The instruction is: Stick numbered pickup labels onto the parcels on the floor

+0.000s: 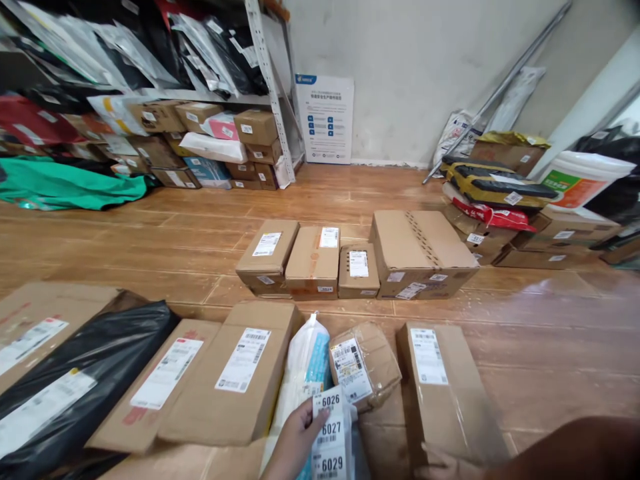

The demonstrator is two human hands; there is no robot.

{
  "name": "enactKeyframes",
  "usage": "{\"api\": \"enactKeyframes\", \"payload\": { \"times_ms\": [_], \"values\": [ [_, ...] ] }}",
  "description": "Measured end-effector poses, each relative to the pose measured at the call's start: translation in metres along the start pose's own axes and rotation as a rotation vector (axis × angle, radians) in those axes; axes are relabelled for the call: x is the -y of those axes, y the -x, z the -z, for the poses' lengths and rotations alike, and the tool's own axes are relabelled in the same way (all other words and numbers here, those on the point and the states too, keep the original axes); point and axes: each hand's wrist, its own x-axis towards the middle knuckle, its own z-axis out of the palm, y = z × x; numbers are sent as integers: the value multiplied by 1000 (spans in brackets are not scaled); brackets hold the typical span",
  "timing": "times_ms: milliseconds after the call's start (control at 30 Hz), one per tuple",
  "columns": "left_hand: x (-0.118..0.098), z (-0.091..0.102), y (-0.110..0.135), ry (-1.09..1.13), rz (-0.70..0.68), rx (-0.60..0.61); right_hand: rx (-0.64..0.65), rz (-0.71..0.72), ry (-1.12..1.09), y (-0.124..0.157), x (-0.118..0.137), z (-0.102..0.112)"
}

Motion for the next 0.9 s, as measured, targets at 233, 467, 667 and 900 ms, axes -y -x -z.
{"api": "enactKeyframes", "payload": {
  "times_ms": [233,467,667,900],
  "values": [
    [-11,-11,9,-198,-14,74,438,160,393,-37,23,83],
    [-104,-67,33,-959,-69,200,111,0,57,-79,92,90],
    [-155,-126,23,-1024,-146,15,-101,-10,-169,-84,84,81],
    [-93,-153,6,-554,107,-10,-125,-76,-317,-54,32,79]
  ]
}}
